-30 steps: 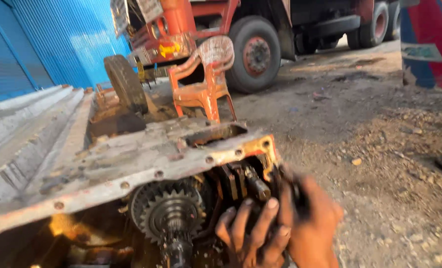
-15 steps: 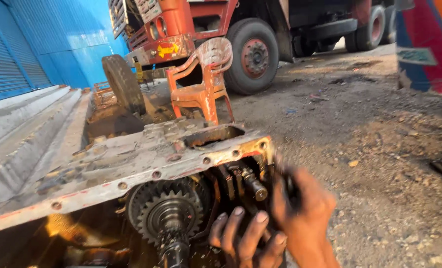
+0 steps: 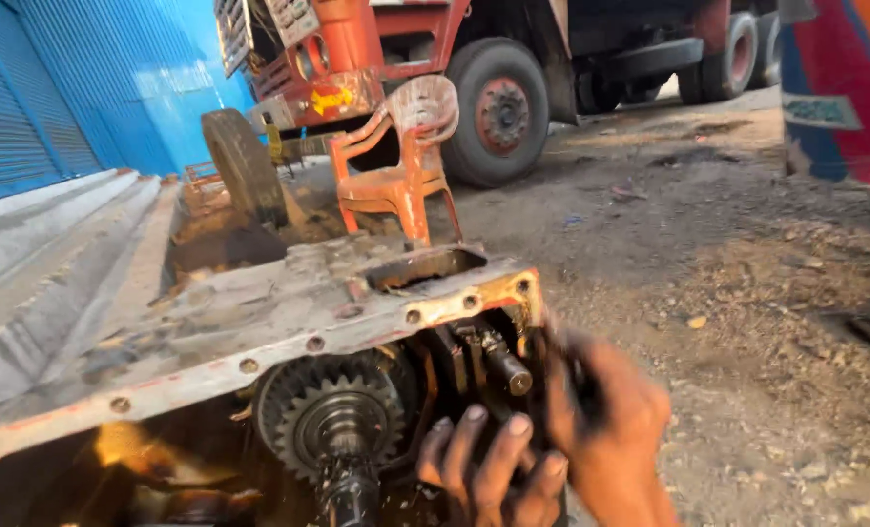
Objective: The recorder is shown working on a truck gearbox housing, using a small tool to adjust or clean internal components near the gears.
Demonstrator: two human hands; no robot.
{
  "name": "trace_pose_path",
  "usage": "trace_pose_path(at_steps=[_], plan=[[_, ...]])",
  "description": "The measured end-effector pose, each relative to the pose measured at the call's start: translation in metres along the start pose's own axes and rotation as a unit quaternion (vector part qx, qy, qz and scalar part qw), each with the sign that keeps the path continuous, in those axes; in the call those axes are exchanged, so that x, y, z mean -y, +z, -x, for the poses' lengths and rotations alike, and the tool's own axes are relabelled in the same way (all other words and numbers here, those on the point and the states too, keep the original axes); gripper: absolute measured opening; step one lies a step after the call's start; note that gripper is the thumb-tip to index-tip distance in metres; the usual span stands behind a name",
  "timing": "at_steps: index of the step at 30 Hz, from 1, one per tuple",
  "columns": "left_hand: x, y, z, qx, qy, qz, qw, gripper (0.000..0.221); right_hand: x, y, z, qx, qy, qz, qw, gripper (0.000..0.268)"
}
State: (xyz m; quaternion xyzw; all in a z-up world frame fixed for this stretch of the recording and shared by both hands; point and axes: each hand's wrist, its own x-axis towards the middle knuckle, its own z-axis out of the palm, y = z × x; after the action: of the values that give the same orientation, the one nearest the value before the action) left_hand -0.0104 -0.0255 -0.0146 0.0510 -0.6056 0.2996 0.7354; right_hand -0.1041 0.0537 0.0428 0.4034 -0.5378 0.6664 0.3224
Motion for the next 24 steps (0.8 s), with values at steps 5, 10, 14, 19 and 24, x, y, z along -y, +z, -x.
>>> trace_pose_path(at_steps=[5, 10, 14, 19, 24], plan=[[-0.006, -0.012, -0.004, 0.065, -0.021, 0.035, 0.997, 0.043, -0.005, -0.017, -0.001, 0.06, -0.042, -0.001, 0.997, 0.018], [-0.005, -0.006, -0.005, 0.02, -0.018, 0.036, 0.999, 0.04, -0.007, -0.011, -0.001, 0.057, -0.063, -0.011, 0.996, 0.023], [-0.004, -0.007, -0.005, 0.067, -0.011, 0.037, 0.997, 0.039, -0.008, -0.01, -0.004, 0.047, -0.046, -0.03, 0.997, 0.02], [0.002, -0.004, 0.002, 0.035, 0.015, 0.01, 0.999, 0.039, -0.025, -0.01, 0.003, 0.054, -0.095, -0.042, 0.993, 0.016], [-0.004, -0.012, 0.002, 0.06, -0.01, 0.013, 0.998, 0.038, -0.009, -0.012, -0.019, 0.109, -0.123, -0.021, 0.986, 0.021]])
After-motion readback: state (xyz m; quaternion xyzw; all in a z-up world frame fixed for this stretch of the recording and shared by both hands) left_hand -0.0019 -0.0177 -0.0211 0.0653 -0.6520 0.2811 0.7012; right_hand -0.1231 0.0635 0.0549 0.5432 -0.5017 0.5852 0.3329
